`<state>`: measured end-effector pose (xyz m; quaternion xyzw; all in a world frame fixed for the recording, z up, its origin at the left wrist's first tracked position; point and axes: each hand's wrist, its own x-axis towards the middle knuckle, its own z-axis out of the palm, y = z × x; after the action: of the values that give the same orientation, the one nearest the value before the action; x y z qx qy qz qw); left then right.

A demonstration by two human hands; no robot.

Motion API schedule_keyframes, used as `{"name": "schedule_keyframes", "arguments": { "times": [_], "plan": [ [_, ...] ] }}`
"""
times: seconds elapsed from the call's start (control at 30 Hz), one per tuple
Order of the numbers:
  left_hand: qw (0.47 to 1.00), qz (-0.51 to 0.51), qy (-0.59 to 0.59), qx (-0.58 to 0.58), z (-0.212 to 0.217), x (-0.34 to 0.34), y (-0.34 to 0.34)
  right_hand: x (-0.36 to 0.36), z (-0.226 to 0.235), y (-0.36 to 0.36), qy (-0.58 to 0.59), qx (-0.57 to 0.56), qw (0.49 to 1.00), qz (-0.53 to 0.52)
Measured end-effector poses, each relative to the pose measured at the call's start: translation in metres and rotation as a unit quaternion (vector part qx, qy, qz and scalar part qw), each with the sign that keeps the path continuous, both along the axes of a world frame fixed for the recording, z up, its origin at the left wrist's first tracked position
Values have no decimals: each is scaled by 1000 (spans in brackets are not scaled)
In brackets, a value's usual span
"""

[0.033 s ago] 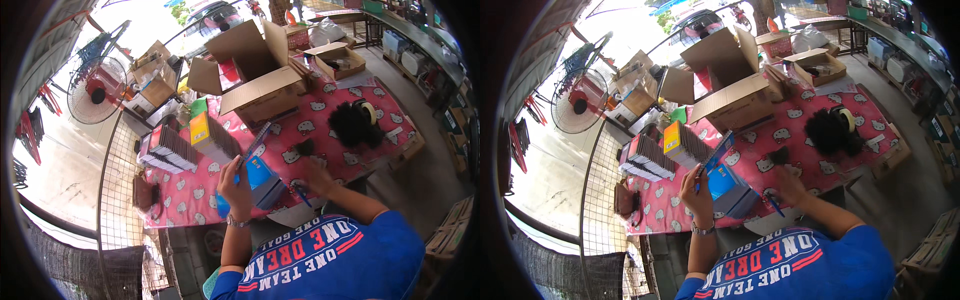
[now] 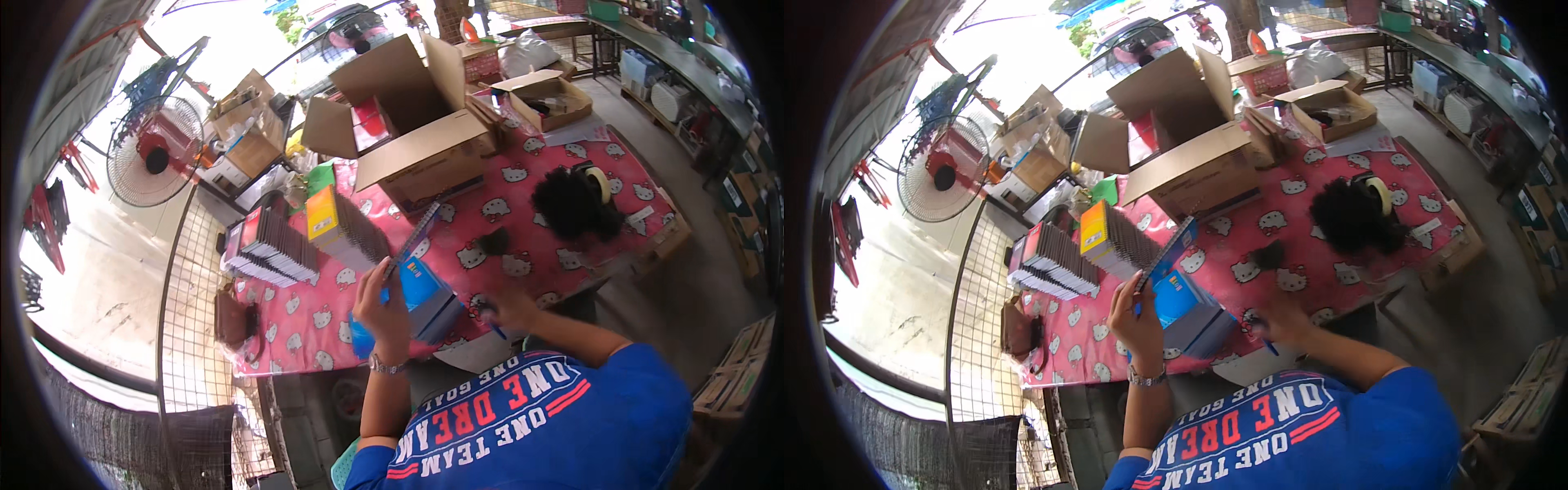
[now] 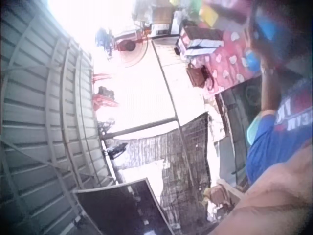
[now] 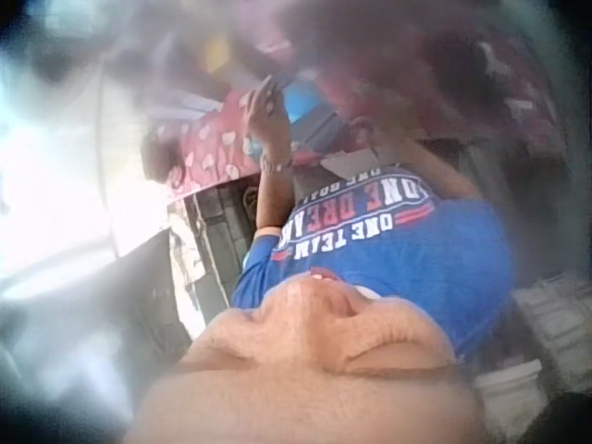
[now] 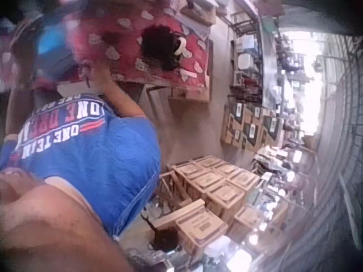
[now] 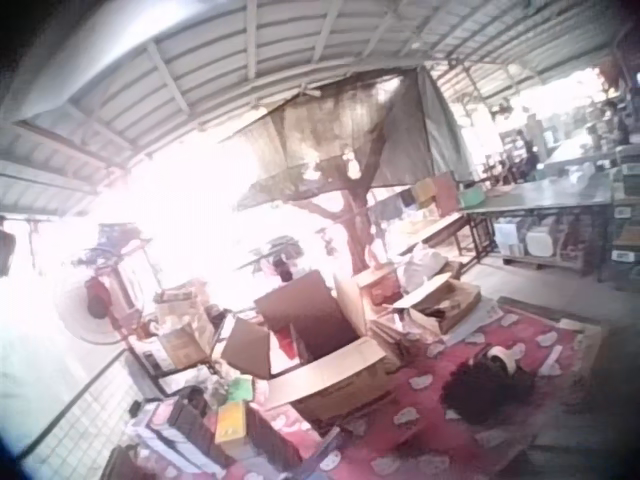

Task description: The person organizes spiral notebooks on a table, checking the covers and stacking them into a cardboard box.

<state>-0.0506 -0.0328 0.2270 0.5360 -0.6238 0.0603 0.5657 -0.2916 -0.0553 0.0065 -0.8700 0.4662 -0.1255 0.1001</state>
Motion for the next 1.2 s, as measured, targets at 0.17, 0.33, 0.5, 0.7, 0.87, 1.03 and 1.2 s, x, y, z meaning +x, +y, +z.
{"name": "schedule_keyframes", "arguments": {
  "times": [0.17,0.33,0.5,0.7,0.87,1.03,1.2],
  "plan": [
    [1000,10,4,14,-7,-5,8,3,-13,4,-51,-45,997,20],
    [997,46,-63,-6,0,-9,14,-8,3,7,22,8,998,-56],
    [998,13,-55,-20,0,-15,12,0,99,-6,-300,47,953,-20],
    [998,3,-55,-21,5,-27,17,30,227,5,-394,-183,881,185],
    [999,22,-46,1,7,-26,28,36,231,9,-329,-189,901,209],
    [989,39,-104,-95,1,-12,28,44,238,18,-431,206,850,223],
    [948,184,-224,-132,7,47,35,56,239,17,-475,230,820,222]
  ]
}}
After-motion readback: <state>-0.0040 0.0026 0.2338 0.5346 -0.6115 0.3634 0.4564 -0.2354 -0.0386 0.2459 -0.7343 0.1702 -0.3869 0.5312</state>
